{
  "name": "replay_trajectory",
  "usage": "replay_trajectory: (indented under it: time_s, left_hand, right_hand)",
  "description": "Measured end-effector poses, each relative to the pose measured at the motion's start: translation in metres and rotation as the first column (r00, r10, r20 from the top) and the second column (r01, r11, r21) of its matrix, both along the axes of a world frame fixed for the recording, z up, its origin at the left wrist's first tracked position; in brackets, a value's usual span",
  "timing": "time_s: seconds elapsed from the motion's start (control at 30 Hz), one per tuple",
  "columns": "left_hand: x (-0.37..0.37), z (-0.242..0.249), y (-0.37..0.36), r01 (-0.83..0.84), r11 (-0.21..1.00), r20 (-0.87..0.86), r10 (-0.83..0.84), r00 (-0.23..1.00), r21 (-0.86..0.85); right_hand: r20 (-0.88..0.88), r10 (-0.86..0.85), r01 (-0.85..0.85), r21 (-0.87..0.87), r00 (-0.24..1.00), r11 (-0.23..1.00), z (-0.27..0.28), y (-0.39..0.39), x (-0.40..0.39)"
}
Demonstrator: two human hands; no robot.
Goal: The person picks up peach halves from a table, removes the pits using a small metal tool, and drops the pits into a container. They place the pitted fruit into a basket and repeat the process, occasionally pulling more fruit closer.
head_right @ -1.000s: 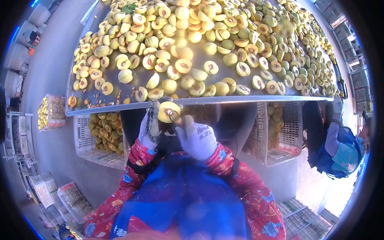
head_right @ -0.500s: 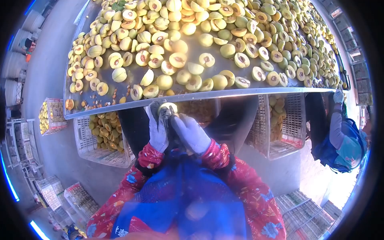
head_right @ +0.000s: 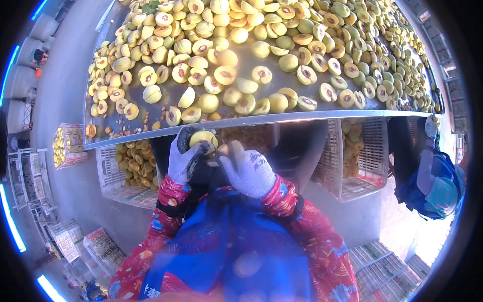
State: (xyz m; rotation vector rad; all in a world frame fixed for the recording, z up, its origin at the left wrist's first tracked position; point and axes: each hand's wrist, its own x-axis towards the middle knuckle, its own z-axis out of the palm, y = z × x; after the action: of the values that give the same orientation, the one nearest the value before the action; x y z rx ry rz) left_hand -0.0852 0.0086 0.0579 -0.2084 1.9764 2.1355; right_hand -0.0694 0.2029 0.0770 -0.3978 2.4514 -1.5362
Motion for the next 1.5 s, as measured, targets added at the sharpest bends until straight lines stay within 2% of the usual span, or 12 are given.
replay_trajectory:
  time_s: [0.13,0.33,0.53,0.8,0.93,1.03,1.1,1.17,1.2,1.23,1.37,1.5]
  left_hand:
    - [0.008,-0.014,-0.004,-0.218,0.918,0.118,0.189,0.975,0.331]
    - [0.011,-0.017,-0.017,-0.084,0.972,0.075,0.069,0.995,0.219]
    - [0.013,-0.01,-0.015,0.109,0.965,-0.191,-0.157,0.969,-0.238]
    - [0.031,-0.044,-0.02,0.059,0.826,-0.257,-0.242,0.936,-0.561]
    - [0.028,-0.046,-0.002,-0.106,0.921,-0.24,0.014,0.971,-0.374]
    - [0.021,-0.034,0.012,-0.225,0.974,-0.066,0.224,0.972,-0.013]
    - [0.018,-0.032,0.015,-0.243,0.962,0.023,0.242,0.97,0.122]
    - [0.018,-0.032,0.017,-0.226,0.97,-0.013,0.228,0.974,0.086]
    - [0.017,-0.033,0.017,-0.193,0.979,-0.059,0.197,0.979,0.065]
    - [0.014,-0.034,0.017,-0.16,0.986,-0.105,0.164,0.981,0.042]
    - [0.021,-0.091,0.007,-0.203,0.928,-0.412,0.06,0.909,-0.312]
    - [0.016,-0.086,0.004,-0.269,0.71,-0.553,-0.202,0.808,-0.651]
  right_hand:
    - [-0.057,-0.002,0.0,-0.035,0.998,0.999,0.001,-0.002,0.001]
    - [-0.193,0.082,-0.048,0.173,0.978,0.984,-0.002,-0.009,0.011]
    - [-0.259,0.088,-0.05,0.151,0.962,0.987,0.001,-0.02,0.012]
    - [-0.259,0.101,-0.023,0.287,0.96,0.958,-0.002,-0.026,0.015]
    - [-0.241,0.121,-0.032,0.342,0.963,0.939,0.001,-0.03,0.016]
    - [-0.221,0.09,-0.026,0.275,0.971,0.961,-0.014,-0.031,0.022]
    - [-0.505,0.143,-0.074,0.154,0.851,0.985,-0.023,-0.029,0.013]
    - [-0.088,0.106,-0.123,-0.21,0.99,0.97,-0.019,-0.026,0.005]
    - [0.48,0.197,0.051,-0.454,0.855,0.889,-0.003,-0.024,0.001]
    - [0.827,0.383,0.332,-0.528,0.413,0.782,0.005,-0.023,-0.002]
    - [0.473,0.875,0.735,-0.63,0.107,0.25,-0.025,-0.014,0.0]
    - [0.36,0.93,0.859,-0.496,0.076,0.122,-0.034,-0.014,0.004]
